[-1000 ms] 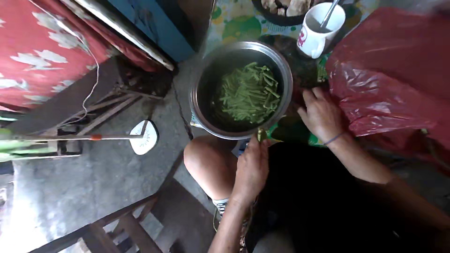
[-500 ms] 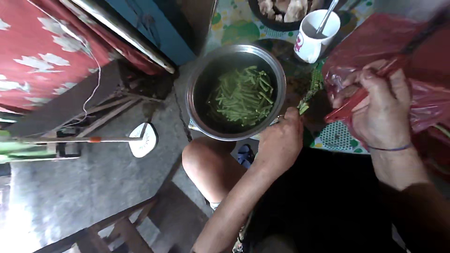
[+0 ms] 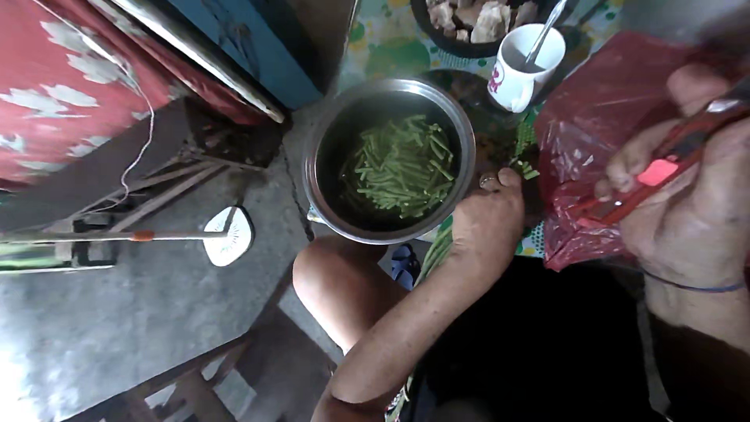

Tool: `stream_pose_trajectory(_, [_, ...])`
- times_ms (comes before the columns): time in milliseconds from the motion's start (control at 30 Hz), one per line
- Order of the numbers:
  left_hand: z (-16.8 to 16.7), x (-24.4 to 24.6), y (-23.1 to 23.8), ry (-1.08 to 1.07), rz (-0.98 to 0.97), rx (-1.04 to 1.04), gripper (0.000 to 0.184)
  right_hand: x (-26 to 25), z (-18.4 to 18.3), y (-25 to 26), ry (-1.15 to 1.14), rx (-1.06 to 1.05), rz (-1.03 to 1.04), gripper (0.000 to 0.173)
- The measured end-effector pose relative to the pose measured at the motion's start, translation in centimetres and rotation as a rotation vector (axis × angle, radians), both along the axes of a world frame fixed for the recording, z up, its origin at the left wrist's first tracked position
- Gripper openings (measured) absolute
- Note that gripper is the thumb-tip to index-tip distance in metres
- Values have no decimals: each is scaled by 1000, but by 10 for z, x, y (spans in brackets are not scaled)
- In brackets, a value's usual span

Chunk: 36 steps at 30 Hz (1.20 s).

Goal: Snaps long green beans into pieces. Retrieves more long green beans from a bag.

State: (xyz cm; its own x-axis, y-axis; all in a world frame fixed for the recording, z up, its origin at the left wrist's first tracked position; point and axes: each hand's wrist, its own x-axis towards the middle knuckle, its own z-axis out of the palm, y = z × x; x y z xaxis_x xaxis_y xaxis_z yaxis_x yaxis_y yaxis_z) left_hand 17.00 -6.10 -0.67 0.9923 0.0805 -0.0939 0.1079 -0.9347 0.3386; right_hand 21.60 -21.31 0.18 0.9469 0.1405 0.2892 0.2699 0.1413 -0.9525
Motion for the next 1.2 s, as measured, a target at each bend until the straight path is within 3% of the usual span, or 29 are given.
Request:
stream_pose_trajectory(133, [0, -5, 1, -49, -1, 22, 24, -14, -4, 3, -83, -329, 91, 29])
stream_pose_trajectory(233, [2, -8, 1, -112, 9, 78, 21, -23, -14, 9, -194, -548, 98, 38])
stream_pose_trajectory(467, [2, -12, 2, -179, -43, 113, 24, -22, -30, 17, -124, -819, 93, 55])
stream_pose_trajectory(767, [-11, -7, -1, -334, -49, 220, 24, -18, -37, 34, -111, -820, -27, 42])
stream_pose_trajectory(967, [-24, -5, 1, -375, -36, 225, 25, -12, -39, 45, 60, -754, -6, 42])
stream_pose_trajectory(1200, [-35, -6, 7, -512, -60, 192, 21, -8, -36, 47, 345, -526, 50, 39])
